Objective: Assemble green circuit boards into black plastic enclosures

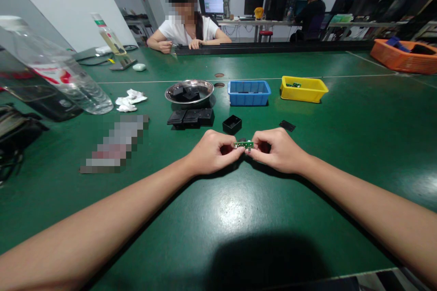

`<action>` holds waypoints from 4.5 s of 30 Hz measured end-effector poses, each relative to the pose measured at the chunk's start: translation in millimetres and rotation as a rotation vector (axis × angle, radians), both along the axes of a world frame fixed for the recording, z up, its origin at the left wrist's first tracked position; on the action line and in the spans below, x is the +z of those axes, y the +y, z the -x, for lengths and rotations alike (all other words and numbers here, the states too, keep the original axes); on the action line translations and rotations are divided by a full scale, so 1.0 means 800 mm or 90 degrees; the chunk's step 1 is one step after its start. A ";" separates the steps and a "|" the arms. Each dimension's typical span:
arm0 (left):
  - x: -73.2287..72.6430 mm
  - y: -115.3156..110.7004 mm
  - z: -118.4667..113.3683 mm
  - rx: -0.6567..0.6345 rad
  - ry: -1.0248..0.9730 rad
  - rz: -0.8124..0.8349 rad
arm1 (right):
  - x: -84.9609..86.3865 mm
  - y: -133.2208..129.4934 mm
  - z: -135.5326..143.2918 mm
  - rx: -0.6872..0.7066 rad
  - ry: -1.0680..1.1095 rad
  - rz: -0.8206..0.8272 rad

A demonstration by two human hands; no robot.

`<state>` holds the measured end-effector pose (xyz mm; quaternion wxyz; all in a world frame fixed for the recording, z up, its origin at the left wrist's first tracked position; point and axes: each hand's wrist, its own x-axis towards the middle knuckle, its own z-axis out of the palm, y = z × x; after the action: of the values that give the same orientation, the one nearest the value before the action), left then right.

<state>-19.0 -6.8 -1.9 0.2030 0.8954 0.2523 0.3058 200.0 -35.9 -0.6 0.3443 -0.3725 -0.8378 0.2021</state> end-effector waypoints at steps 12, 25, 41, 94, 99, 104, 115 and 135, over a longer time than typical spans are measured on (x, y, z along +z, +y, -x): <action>0.001 -0.001 0.000 -0.007 -0.011 0.025 | 0.000 0.000 0.000 -0.006 0.020 0.010; 0.003 -0.003 0.002 -0.040 -0.019 0.073 | 0.001 -0.001 0.000 0.003 0.028 0.022; 0.001 -0.002 0.001 0.009 -0.006 0.047 | 0.002 -0.002 -0.001 0.007 0.029 0.055; 0.004 -0.001 0.003 0.002 0.005 0.075 | 0.000 0.001 -0.002 -0.031 0.068 0.064; 0.003 0.000 0.003 -0.008 -0.009 0.071 | 0.001 0.001 -0.002 -0.028 0.075 0.071; 0.003 -0.001 0.002 -0.013 -0.009 0.078 | 0.002 0.001 -0.001 -0.023 0.067 0.062; 0.001 0.001 0.003 -0.021 -0.002 0.050 | 0.002 0.001 -0.002 -0.014 0.051 0.028; 0.003 -0.001 0.002 -0.014 -0.009 0.065 | 0.001 0.001 -0.001 -0.021 0.046 0.011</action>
<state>-20.6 -7.2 0.5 0.2537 0.8844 0.2560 0.2964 201.1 -35.0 0.4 0.3744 -0.3816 -0.8168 0.2170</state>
